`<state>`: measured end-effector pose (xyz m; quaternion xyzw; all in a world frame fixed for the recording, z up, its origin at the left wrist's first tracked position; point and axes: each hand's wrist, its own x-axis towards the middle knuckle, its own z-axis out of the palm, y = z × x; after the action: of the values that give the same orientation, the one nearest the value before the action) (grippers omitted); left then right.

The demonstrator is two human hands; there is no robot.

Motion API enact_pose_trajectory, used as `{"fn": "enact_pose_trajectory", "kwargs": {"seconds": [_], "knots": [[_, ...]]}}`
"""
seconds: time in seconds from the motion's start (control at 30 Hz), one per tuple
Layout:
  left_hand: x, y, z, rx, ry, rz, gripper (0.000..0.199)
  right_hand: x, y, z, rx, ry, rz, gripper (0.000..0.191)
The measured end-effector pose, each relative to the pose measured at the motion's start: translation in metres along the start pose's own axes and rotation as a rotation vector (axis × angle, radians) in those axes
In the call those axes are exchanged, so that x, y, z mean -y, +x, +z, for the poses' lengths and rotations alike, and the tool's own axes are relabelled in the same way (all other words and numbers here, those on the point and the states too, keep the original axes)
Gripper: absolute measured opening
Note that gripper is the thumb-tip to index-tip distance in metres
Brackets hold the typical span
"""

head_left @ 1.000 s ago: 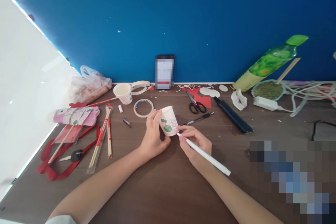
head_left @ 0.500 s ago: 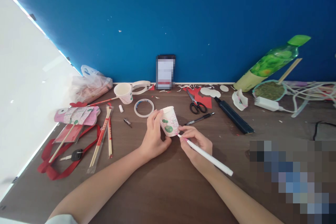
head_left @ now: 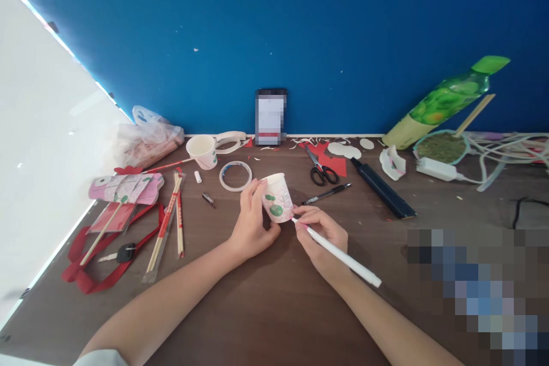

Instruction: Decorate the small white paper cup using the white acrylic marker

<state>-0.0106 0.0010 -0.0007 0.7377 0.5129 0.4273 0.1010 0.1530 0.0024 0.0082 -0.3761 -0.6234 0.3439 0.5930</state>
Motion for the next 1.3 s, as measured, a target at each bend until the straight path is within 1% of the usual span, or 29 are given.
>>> {"fn": "enact_pose_trajectory", "kwargs": {"seconds": [0.13,0.27,0.53,1.07,1.3], "knots": [[0.0,0.0003,0.0001,-0.011,0.003,0.002,0.093,0.0014,0.0009,-0.0006,-0.007,0.025,0.04,0.014],[-0.0003,0.0006,-0.0003,-0.012,0.004,0.004,0.093,0.003,0.002,-0.0004,-0.055,0.033,0.101,0.013],[-0.0001,0.0002,-0.0005,-0.013,0.005,0.015,0.092,0.003,0.0033,0.0006,-0.063,0.04,0.132,0.014],[-0.0013,0.0008,-0.0007,-0.022,0.005,0.012,0.091,0.002,0.0047,-0.0011,-0.073,0.018,0.133,0.012],[-0.001,0.0008,-0.0014,-0.01,0.005,0.019,0.092,0.0039,0.0036,-0.0013,-0.049,0.049,0.116,0.011]]}}
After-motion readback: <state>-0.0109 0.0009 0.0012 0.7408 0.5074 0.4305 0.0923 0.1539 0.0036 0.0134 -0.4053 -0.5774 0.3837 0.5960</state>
